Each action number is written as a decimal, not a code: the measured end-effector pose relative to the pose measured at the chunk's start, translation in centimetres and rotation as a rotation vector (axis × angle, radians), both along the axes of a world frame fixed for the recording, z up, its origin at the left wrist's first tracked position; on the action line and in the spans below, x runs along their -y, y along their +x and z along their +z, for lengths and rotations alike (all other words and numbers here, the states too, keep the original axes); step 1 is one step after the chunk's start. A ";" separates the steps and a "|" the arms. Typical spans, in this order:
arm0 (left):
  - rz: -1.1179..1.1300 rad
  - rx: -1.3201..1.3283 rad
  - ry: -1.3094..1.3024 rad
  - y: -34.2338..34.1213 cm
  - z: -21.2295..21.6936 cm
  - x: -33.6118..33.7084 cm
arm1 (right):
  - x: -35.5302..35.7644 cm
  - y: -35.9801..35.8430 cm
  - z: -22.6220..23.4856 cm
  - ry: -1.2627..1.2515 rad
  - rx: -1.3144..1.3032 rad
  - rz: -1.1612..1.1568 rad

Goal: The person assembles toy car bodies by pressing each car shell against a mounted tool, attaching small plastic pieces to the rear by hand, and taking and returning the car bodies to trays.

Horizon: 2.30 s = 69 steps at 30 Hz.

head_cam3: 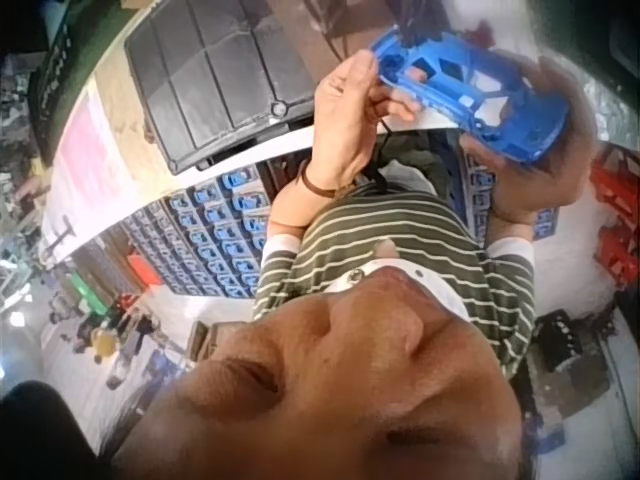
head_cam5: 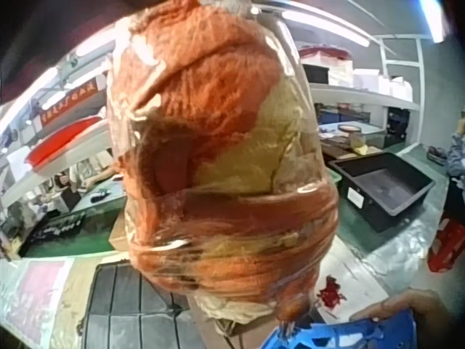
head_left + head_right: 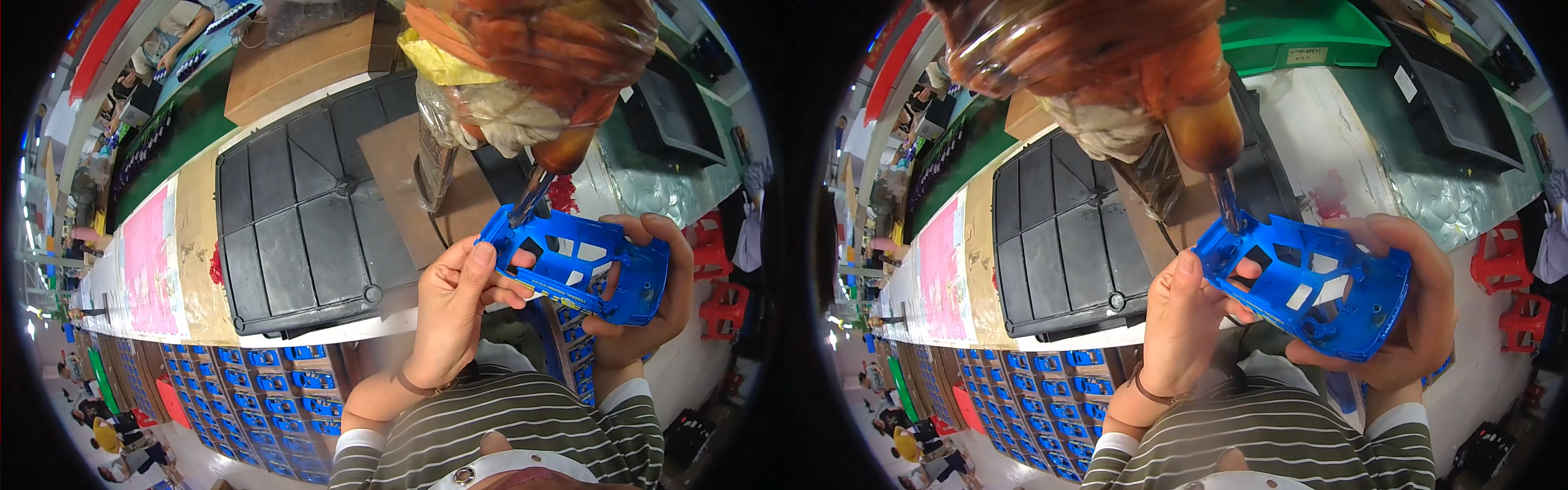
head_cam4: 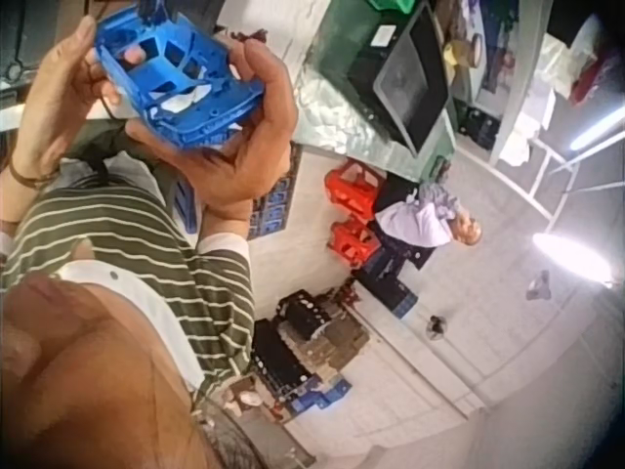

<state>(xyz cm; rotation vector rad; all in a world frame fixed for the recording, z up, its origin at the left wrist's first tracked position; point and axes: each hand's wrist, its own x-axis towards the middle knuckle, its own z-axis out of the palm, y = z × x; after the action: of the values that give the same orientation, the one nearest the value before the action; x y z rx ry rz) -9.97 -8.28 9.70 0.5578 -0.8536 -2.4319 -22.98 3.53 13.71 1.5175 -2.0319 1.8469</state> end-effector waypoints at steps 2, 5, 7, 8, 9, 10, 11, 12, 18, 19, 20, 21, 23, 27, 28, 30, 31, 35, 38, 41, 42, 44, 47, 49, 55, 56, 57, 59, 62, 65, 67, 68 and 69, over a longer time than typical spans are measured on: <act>0.001 -0.004 0.002 0.0 0.1 0.0 | 0.1 0.0 0.1 0.001 -0.011 0.001; 0.012 0.003 0.013 0.0 0.0 0.1 | 0.3 0.0 -0.1 -0.009 -0.015 0.006; 0.008 0.002 0.016 0.0 0.0 0.1 | 0.3 0.0 -0.1 -0.022 -0.013 0.002; 0.006 0.002 0.016 -0.1 0.1 0.1 | 0.2 0.0 0.0 -0.023 -0.004 -0.001; 0.007 0.000 0.016 0.0 0.0 0.1 | 0.3 0.1 0.0 -0.025 0.006 0.000; 0.009 -0.001 0.016 0.0 -0.1 0.1 | 0.3 0.0 -0.1 -0.025 0.007 0.000; 0.009 -0.001 0.016 0.0 -0.1 0.0 | 0.3 0.0 -0.1 -0.031 -0.010 0.008; 0.012 -0.006 0.018 0.0 -0.1 0.0 | 0.3 0.0 -0.1 -0.037 -0.029 0.016; 0.036 -0.003 0.032 0.0 0.0 -0.1 | 0.4 0.4 -0.1 -0.056 0.024 -0.009; 0.042 -0.001 0.029 0.0 0.0 -0.1 | 0.4 0.4 -0.1 -0.057 0.023 -0.008; 0.042 -0.002 0.029 -0.1 0.1 -0.2 | 0.3 0.4 -0.2 -0.063 0.038 -0.006; 0.047 -0.003 0.022 -0.2 0.1 -0.2 | 0.3 0.4 -0.2 -0.067 0.046 -0.004; 0.051 -0.004 0.015 -0.2 0.1 -0.2 | 0.2 0.6 -0.1 -0.070 0.080 -0.012; 0.048 -0.009 0.022 -0.1 0.0 -0.2 | 0.3 0.8 -0.2 -0.077 0.129 -0.024; 0.049 -0.007 0.024 -0.1 0.0 -0.2 | 0.4 0.9 -0.2 -0.079 0.136 -0.025; 0.051 -0.010 0.019 -0.1 -0.1 -0.2 | 0.4 0.9 -0.3 -0.089 0.158 -0.039; 0.051 -0.013 0.014 -0.1 -0.2 -0.2 | 0.4 1.0 -0.3 -0.093 0.166 -0.043; 0.050 0.001 0.024 -0.2 0.1 -0.3 | 0.3 1.0 0.0 -0.065 0.134 -0.094; 0.047 0.002 0.033 -0.3 0.1 -0.4 | 0.5 1.4 0.0 -0.084 0.173 -0.141; 0.053 -0.001 0.029 -0.2 -0.2 -0.2 | 0.6 1.4 -0.2 -0.081 0.193 -0.151; 0.049 -0.003 0.034 -0.2 -0.1 -0.3 | 0.6 1.5 -0.1 -0.074 0.187 -0.155; 0.047 -0.006 0.040 -0.1 0.0 -0.3 | 0.7 1.6 -0.1 -0.092 0.197 -0.155; 0.039 0.001 0.057 -0.1 0.0 -0.3 | 0.8 1.7 0.0 -0.105 0.210 -0.161; 0.040 -0.003 0.061 -0.1 0.0 -0.2 | 0.8 1.7 0.1 -0.093 0.211 -0.164; 0.025 -0.011 0.074 -0.2 0.3 0.0 | 0.9 1.6 0.3 -0.087 0.189 -0.165; 0.033 -0.010 0.072 -0.1 0.4 0.0 | 1.0 1.7 0.2 -0.089 0.191 -0.158; 0.021 0.033 0.024 -0.1 0.5 0.0 | 1.0 1.8 0.2 -0.090 0.191 -0.155; 0.013 0.075 -0.025 -0.1 0.6 0.0 | 1.1 2.0 0.2 -0.099 0.206 -0.162; 0.002 0.059 -0.038 -0.2 0.6 0.0 | 1.0 1.9 0.2 -0.108 0.196 -0.171; -0.003 0.071 -0.058 0.0 0.4 0.2 | 1.0 1.9 -0.1 -0.103 0.174 -0.161; -0.017 0.090 -0.075 -0.1 0.6 0.2 | 0.8 1.8 0.0 -0.100 0.168 -0.167; -0.019 0.089 -0.073 -0.1 0.7 0.3 | 0.7 1.8 0.1 -0.091 0.167 -0.156; -0.020 0.098 -0.071 -0.1 0.7 0.3 | 0.8 1.7 0.1 -0.087 0.168 -0.148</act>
<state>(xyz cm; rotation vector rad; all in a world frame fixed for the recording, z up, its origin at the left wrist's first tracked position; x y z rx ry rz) -10.03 -8.61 10.45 0.6492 -0.9858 -2.3985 -21.25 2.76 13.81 1.1935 -2.0370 2.0355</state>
